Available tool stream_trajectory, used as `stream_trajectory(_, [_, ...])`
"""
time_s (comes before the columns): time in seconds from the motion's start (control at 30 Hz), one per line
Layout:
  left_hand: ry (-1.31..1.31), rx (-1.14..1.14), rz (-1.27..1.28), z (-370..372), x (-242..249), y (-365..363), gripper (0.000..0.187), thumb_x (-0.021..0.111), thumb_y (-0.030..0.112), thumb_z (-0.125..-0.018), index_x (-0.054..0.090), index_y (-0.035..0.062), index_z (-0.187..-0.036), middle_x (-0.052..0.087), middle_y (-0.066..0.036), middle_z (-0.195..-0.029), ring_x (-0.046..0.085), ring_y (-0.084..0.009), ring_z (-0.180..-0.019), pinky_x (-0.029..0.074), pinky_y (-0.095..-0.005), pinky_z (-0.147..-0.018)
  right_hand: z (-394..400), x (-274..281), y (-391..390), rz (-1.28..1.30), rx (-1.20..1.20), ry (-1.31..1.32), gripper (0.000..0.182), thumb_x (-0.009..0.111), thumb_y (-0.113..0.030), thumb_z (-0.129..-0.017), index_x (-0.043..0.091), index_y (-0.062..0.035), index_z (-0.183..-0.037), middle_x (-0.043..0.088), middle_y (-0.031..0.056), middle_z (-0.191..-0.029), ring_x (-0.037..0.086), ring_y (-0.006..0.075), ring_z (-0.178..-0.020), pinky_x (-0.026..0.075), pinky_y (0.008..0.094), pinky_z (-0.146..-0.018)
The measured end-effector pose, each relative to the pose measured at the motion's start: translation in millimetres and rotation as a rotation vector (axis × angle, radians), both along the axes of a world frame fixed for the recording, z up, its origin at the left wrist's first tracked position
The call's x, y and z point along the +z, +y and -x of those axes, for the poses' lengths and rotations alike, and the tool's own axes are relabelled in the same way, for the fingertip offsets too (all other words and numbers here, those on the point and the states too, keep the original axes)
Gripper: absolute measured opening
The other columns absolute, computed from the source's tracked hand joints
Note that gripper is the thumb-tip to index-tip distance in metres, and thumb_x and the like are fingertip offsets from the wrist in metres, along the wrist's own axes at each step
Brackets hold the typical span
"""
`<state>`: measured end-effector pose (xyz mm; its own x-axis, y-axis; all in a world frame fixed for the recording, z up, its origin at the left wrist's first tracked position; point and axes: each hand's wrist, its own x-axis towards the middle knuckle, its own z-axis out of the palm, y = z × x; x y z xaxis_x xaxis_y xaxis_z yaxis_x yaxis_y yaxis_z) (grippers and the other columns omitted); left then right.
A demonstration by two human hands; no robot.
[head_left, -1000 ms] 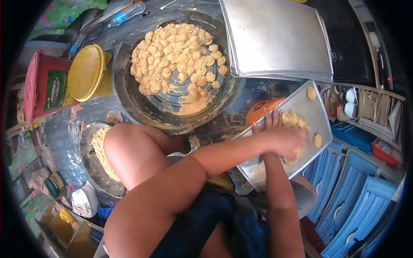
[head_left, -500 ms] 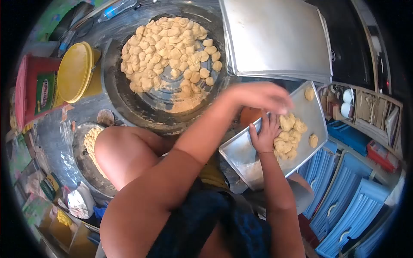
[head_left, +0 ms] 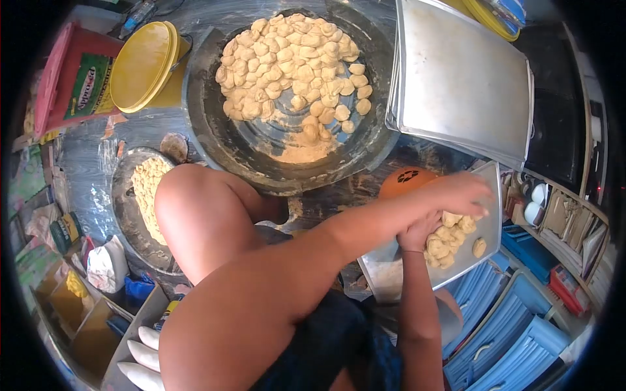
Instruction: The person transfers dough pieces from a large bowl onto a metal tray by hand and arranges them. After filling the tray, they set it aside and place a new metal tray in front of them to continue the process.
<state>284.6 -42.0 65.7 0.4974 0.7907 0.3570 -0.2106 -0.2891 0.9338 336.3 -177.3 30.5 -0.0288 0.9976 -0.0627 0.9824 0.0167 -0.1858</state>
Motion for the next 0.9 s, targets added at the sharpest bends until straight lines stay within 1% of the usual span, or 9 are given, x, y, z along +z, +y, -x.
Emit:
stream_trajectory(0.07, [-0.219,-0.021,0.511,84,-2,-9,0.025,0.067,0.019,-0.077,0.065,0.0009,-0.094,0.066,-0.012,-0.087,0.064,-0.0231,-0.081,0.051,-0.0355,-0.071,6,11,6,-0.036,0.039,-0.006,0.062,0.053,-0.043,-0.080,0.042,-0.0090,-0.130,0.028,0.0188,-0.141,0.019,0.0417,-0.131,0.013,0.0520,-0.103])
stream_trajectory(0.13, [-0.498,0.055,0.782,157,-55,-10,0.018,0.064,0.015,-0.078,0.063,-0.0011,-0.086,0.065,-0.014,-0.082,0.064,-0.0212,-0.070,0.053,-0.0339,-0.069,8,16,6,-0.064,0.079,-0.016,0.060,0.052,-0.042,-0.081,0.042,-0.0097,-0.131,0.026,0.0191,-0.142,0.019,0.0427,-0.131,0.014,0.0519,-0.104])
stream_trajectory(0.2, [-0.107,0.569,0.889,216,-113,5,0.024,0.063,0.021,-0.078,0.063,-0.0011,-0.088,0.066,-0.014,-0.079,0.064,-0.0219,-0.070,0.051,-0.0358,-0.070,8,15,8,-0.063,0.070,0.016,0.061,0.052,-0.045,-0.081,0.043,-0.0106,-0.130,0.024,0.0190,-0.144,0.018,0.0422,-0.132,0.010,0.0547,-0.104])
stream_trajectory(0.3, [0.767,1.044,1.028,246,-178,21,0.085,0.075,0.043,-0.065,0.040,0.0004,-0.129,0.039,-0.025,-0.130,0.041,-0.0370,-0.120,0.039,-0.0435,-0.095,8,14,8,-0.064,0.074,-0.004,0.061,0.052,-0.045,-0.081,0.043,-0.0104,-0.130,0.024,0.0190,-0.143,0.018,0.0425,-0.132,0.010,0.0547,-0.104])
stream_trajectory(0.33, [0.763,1.040,1.031,245,-194,21,0.085,0.075,0.043,-0.065,0.040,0.0004,-0.129,0.039,-0.025,-0.130,0.041,-0.0370,-0.120,0.039,-0.0435,-0.095,8,15,8,-0.057,0.077,-0.015,0.061,0.052,-0.045,-0.081,0.043,-0.0102,-0.130,0.024,0.0193,-0.143,0.018,0.0428,-0.132,0.011,0.0548,-0.104])
stream_trajectory(0.4, [0.720,1.013,1.447,236,-245,15,0.124,0.079,0.054,-0.052,0.008,0.0089,-0.143,0.007,-0.029,-0.144,0.018,-0.0446,-0.131,0.027,-0.0514,-0.103,7,16,8,-0.052,0.080,-0.024,0.061,0.051,-0.045,-0.082,0.042,-0.0100,-0.131,0.024,0.0198,-0.143,0.018,0.0434,-0.132,0.011,0.0549,-0.104])
stream_trajectory(0.43, [0.679,1.038,1.442,231,-253,11,0.133,0.080,0.056,-0.049,-0.004,0.0133,-0.143,-0.004,-0.029,-0.144,0.007,-0.0484,-0.132,0.021,-0.0560,-0.104,7,16,8,-0.048,0.085,-0.023,0.061,0.051,-0.045,-0.082,0.042,-0.0098,-0.131,0.024,0.0203,-0.143,0.018,0.0439,-0.131,0.012,0.0551,-0.104])
stream_trajectory(0.53, [0.735,1.084,1.414,195,-235,35,0.128,0.079,0.056,-0.051,-0.001,0.0209,-0.144,-0.003,-0.025,-0.146,-0.002,-0.0496,-0.132,0.021,-0.0596,-0.103,6,17,8,-0.047,0.105,-0.037,0.062,0.050,-0.045,-0.082,0.041,-0.0093,-0.132,0.024,0.0212,-0.143,0.019,0.0447,-0.131,0.013,0.0554,-0.104])
stream_trajectory(0.9, [1.304,0.764,1.028,176,-237,51,0.100,0.079,0.037,-0.063,0.017,0.0345,-0.140,-0.002,-0.016,-0.149,0.009,-0.0488,-0.132,0.035,-0.0643,-0.091,6,20,10,-0.024,0.113,-0.020,0.062,0.049,-0.045,-0.083,0.040,-0.0067,-0.131,0.022,0.0227,-0.143,0.018,0.0453,-0.131,0.014,0.0551,-0.103])
